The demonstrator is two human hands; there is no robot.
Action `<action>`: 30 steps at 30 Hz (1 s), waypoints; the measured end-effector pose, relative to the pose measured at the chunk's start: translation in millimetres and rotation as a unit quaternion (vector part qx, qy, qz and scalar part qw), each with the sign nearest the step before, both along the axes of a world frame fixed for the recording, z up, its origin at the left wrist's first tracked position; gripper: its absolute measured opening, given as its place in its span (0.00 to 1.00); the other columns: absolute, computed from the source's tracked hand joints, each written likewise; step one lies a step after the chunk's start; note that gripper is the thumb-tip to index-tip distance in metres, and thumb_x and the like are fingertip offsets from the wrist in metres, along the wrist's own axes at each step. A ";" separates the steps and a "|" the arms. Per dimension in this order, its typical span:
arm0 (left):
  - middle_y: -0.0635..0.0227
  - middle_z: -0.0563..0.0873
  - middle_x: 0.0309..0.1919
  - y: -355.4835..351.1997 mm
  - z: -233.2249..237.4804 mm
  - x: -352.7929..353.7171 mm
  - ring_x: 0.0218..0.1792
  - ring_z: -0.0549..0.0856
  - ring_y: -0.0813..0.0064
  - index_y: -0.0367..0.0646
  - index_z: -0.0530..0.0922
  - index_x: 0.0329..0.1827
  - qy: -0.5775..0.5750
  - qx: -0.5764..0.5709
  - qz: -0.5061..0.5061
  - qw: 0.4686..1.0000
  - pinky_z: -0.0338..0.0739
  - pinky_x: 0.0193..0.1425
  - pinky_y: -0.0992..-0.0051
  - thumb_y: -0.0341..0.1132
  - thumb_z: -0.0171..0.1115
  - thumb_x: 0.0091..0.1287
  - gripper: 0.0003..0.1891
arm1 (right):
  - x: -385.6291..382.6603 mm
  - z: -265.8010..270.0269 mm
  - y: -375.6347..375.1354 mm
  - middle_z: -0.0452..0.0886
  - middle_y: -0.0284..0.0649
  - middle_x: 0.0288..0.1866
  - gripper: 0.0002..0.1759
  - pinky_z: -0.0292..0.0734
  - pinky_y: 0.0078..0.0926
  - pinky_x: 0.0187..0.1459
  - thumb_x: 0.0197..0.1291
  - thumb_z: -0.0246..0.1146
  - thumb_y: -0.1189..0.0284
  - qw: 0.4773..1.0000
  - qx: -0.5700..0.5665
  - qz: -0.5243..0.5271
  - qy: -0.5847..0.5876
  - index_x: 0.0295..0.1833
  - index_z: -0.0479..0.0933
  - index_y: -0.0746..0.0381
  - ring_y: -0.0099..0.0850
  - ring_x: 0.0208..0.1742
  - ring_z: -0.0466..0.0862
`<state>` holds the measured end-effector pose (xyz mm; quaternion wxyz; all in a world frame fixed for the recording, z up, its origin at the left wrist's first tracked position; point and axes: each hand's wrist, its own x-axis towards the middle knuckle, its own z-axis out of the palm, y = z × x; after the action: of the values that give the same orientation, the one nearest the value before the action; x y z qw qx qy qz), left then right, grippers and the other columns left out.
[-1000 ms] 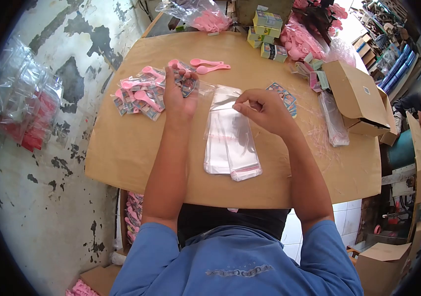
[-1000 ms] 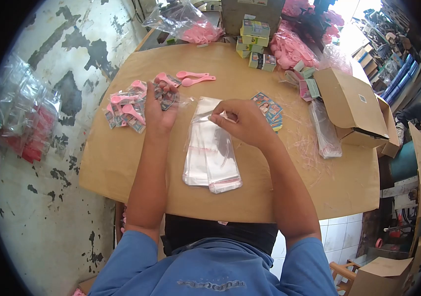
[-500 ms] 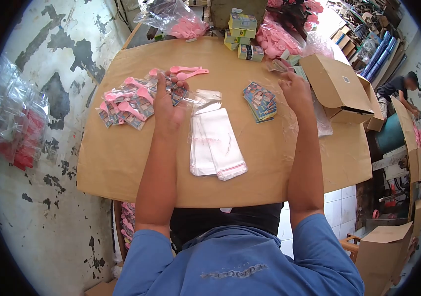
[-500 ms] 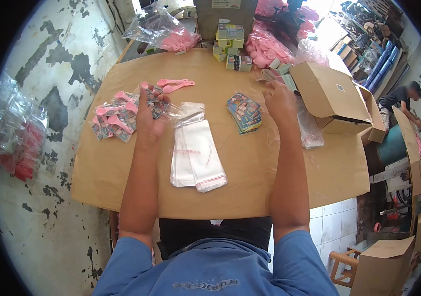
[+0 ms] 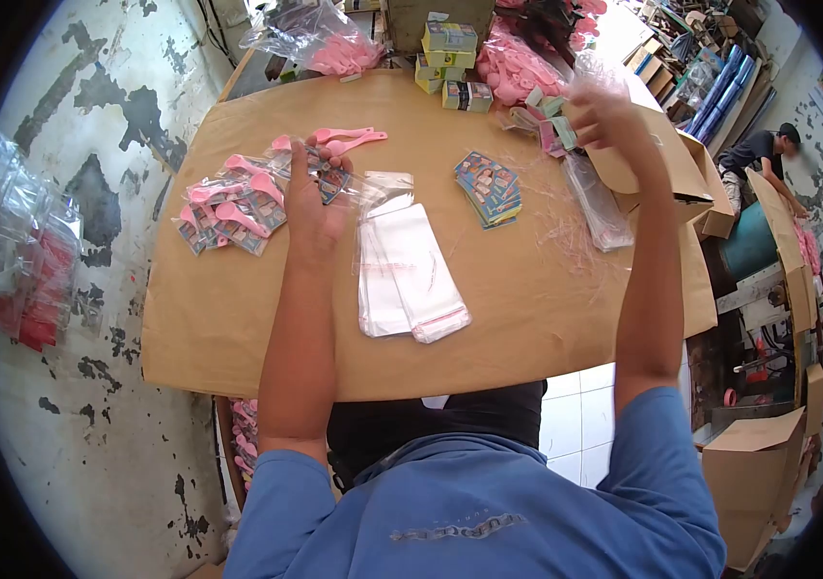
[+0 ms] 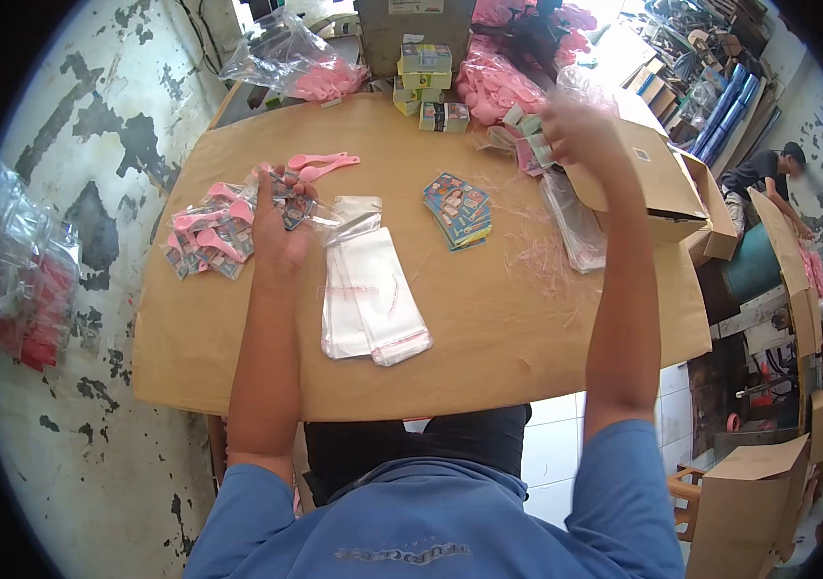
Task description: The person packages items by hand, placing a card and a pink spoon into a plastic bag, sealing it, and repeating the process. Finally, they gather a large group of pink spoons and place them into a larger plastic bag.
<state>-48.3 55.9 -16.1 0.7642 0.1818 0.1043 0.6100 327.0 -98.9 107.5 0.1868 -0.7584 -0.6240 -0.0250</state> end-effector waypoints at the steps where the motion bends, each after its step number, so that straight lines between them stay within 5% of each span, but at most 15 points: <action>1: 0.68 0.82 0.36 -0.8 -0.2 0.9 0.37 0.82 0.75 0.39 0.77 0.56 0.000 0.001 0.000 1.000 0.86 0.51 0.70 0.44 0.67 0.79 0.17 | -0.1 -2.8 4.3 0.90 0.47 0.55 0.26 0.83 0.39 0.52 0.75 0.62 0.57 0.962 -0.059 -0.127 -0.234 0.70 0.77 0.61 0.39 0.51 0.90; 4: 0.68 0.83 0.37 -3.2 2.2 2.5 0.37 0.83 0.75 0.38 0.77 0.58 0.024 0.008 0.014 1.000 0.86 0.51 0.70 0.44 0.66 0.80 0.18 | -25.7 -10.6 11.6 0.90 0.48 0.57 0.23 0.82 0.46 0.54 0.71 0.67 0.56 0.998 0.027 -0.026 0.048 0.65 0.82 0.57 0.45 0.52 0.90; 10: 0.67 0.83 0.37 -9.4 4.7 4.8 0.37 0.83 0.75 0.37 0.77 0.60 0.048 0.030 0.027 0.998 0.86 0.51 0.69 0.45 0.64 0.81 0.19 | -55.9 -88.2 31.1 0.87 0.40 0.51 0.16 0.81 0.38 0.56 0.66 0.72 0.68 0.990 0.045 0.113 0.067 0.58 0.87 0.57 0.44 0.54 0.86; 13: 0.70 0.84 0.36 -7.5 2.2 6.6 0.37 0.83 0.77 0.40 0.78 0.61 0.059 0.032 0.015 0.998 0.84 0.50 0.69 0.46 0.63 0.82 0.18 | -60.6 -100.8 26.4 0.83 0.39 0.49 0.11 0.79 0.37 0.59 0.66 0.70 0.72 0.983 0.077 0.159 -0.044 0.53 0.87 0.57 0.42 0.59 0.82; 19: 0.72 0.84 0.37 -6.4 -0.2 8.7 0.36 0.82 0.79 0.42 0.78 0.61 0.075 0.034 0.008 0.997 0.82 0.50 0.69 0.47 0.63 0.82 0.18 | -60.3 -106.0 29.4 0.83 0.41 0.53 0.06 0.76 0.44 0.61 0.64 0.69 0.75 0.984 0.081 0.151 -0.055 0.46 0.85 0.58 0.44 0.57 0.81; 22: 0.72 0.85 0.37 -6.9 0.3 8.5 0.36 0.82 0.79 0.42 0.79 0.60 0.073 0.033 0.004 0.997 0.82 0.50 0.68 0.47 0.63 0.82 0.18 | -34.0 -109.8 39.3 0.85 0.41 0.55 0.06 0.78 0.45 0.58 0.66 0.67 0.74 0.976 0.197 0.075 0.059 0.47 0.85 0.59 0.45 0.58 0.82; 25: 0.72 0.85 0.37 -10.9 4.0 7.9 0.36 0.82 0.79 0.43 0.79 0.60 0.072 0.030 0.006 0.997 0.82 0.51 0.68 0.47 0.63 0.81 0.18 | -20.8 -75.4 27.4 0.87 0.46 0.58 0.10 0.81 0.43 0.56 0.70 0.63 0.74 0.972 0.180 -0.064 0.135 0.52 0.85 0.61 0.45 0.57 0.86; 28: 0.72 0.85 0.37 -13.0 6.9 9.1 0.37 0.83 0.78 0.43 0.79 0.60 0.071 0.031 0.010 0.997 0.83 0.52 0.68 0.48 0.63 0.82 0.18 | -6.9 -88.8 24.7 0.88 0.47 0.57 0.10 0.79 0.44 0.60 0.71 0.64 0.70 0.976 0.081 -0.130 -0.153 0.53 0.85 0.60 0.50 0.65 0.82; 30: 0.72 0.84 0.38 -12.8 8.5 10.9 0.37 0.83 0.78 0.42 0.78 0.60 0.068 0.034 0.015 0.997 0.83 0.53 0.68 0.48 0.63 0.82 0.18 | -11.2 -90.7 28.3 0.88 0.48 0.58 0.12 0.78 0.45 0.62 0.71 0.65 0.66 0.976 0.152 -0.096 -0.123 0.53 0.86 0.60 0.51 0.65 0.82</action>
<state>-37.3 43.2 -7.7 0.7396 0.2474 0.1380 0.6105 315.8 -70.6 16.8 0.2189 -0.7687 -0.5551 -0.2304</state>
